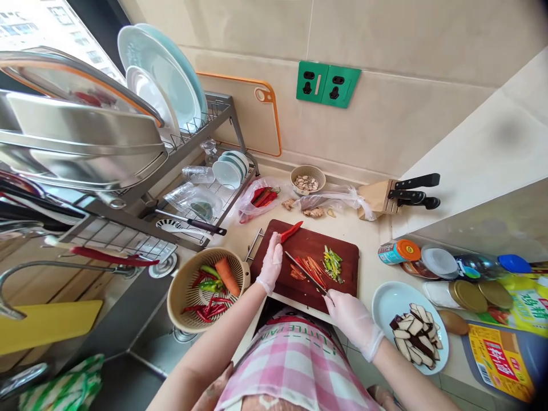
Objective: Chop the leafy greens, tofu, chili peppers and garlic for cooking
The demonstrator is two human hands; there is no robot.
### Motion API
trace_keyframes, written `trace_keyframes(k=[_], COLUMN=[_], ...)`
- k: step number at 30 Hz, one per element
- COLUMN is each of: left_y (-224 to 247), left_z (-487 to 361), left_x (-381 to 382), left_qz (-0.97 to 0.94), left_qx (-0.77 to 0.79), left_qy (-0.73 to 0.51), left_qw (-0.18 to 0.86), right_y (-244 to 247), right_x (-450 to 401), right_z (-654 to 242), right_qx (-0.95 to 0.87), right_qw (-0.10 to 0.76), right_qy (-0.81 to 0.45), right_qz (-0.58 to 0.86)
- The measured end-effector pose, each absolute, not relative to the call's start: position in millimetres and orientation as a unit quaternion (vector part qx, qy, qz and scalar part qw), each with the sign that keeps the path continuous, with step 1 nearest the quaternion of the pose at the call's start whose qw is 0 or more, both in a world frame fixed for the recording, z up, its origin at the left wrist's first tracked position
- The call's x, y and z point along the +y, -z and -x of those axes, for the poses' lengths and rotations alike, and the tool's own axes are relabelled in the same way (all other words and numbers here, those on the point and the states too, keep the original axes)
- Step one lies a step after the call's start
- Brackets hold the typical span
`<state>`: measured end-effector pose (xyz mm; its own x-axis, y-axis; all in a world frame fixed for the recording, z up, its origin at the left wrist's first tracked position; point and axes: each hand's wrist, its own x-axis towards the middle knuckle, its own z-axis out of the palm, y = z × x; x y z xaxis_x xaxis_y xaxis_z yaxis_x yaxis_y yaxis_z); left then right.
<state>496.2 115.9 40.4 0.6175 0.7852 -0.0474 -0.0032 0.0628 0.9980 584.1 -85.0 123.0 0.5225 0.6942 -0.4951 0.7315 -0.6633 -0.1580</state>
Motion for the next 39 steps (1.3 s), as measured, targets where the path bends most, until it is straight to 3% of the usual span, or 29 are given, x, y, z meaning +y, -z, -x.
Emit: trace_keyframes(k=[7, 20, 24, 28, 34, 39], left_y=[-39.0, -29.7, -42.5, -52.5, -47.3, -33.0], left_z=[-519.1, -515.1, -506.7, -491.6, -525.1, -553.0], left_x=[119.2, 110.7, 118.2, 129.4, 139.3, 128.4], left_qz=[-0.633, -0.677, -0.701, -0.756, -0.93, -0.926], left_qx=[0.273, 0.202, 0.208, 0.236, -0.098, -0.211], left_qy=[-0.277, -0.245, -0.242, -0.237, 0.041, 0.056], left_qw=[0.669, 0.664, 0.638, 0.563, 0.353, 0.306], right_y=[-133.8, -89.2, -87.0, -85.8, -80.1, -76.0], right_x=[-63.5, -85.5, -98.7, -126.7, -162.0, -174.5], right_z=[-587.1, -569.6, -577.3, -581.9, -585.5, -583.9], right_qx=[0.432, 0.401, 0.416, 0.382, 0.195, 0.109], right_qw=[0.094, 0.07, -0.001, -0.128, -0.282, -0.339], right_qy=[0.26, 0.259, 0.238, 0.232, 0.295, 0.313], right_qz=[-0.858, -0.876, -0.878, -0.886, -0.892, -0.88])
